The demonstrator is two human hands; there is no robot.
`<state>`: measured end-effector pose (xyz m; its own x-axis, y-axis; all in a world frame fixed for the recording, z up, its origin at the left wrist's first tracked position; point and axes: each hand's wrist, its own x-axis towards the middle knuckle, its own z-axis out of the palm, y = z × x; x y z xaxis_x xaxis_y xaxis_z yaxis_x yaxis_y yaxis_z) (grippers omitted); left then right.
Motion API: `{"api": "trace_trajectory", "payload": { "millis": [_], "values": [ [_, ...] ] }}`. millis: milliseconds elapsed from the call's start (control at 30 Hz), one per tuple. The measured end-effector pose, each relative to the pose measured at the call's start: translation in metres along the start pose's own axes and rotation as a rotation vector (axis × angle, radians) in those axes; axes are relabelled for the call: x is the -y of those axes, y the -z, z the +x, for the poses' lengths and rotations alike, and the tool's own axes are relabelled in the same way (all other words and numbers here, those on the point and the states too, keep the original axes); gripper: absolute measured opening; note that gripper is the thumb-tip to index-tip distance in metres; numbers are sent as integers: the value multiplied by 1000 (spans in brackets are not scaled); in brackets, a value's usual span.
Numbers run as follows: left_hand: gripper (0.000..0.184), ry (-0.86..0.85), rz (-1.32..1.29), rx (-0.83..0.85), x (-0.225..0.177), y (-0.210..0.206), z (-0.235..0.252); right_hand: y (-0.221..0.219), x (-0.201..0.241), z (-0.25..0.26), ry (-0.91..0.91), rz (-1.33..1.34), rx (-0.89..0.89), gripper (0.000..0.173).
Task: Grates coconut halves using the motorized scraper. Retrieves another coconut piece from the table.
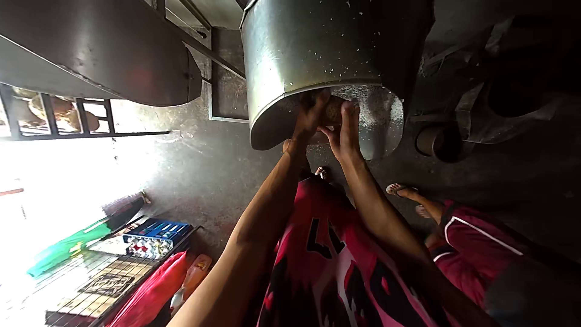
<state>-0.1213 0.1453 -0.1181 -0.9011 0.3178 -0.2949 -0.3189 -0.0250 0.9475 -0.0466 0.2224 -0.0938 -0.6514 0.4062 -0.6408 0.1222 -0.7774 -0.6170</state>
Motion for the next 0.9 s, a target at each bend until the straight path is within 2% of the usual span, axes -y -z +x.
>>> {"api": "trace_trajectory", "payload": {
  "millis": [100,200,267,300,400,667,800,900],
  "values": [
    [62,28,40,33,-2,9,6,-2,-6,12,-44,113,29,68],
    [93,50,528,-20,-32,-1,-11,-3,-4,9,-9,166,22,54],
    [113,43,769,-84,-45,-15,-7,-6,-7,17,65,207,101,43],
    [112,47,825,-100,-40,-19,-18,1,-10,9,60,201,105,41],
    [101,9,874,-125,-36,-18,-8,0,-10,16,45,207,152,46],
    [81,-17,674,-59,-21,-4,-2,-9,-9,12,-7,86,-61,46],
    [59,-53,185,23,-2,5,2,-12,-3,-1,20,-38,-99,60],
    [45,59,0,44,0,10,8,-3,-11,2,-11,107,-38,69]
  ]
}}
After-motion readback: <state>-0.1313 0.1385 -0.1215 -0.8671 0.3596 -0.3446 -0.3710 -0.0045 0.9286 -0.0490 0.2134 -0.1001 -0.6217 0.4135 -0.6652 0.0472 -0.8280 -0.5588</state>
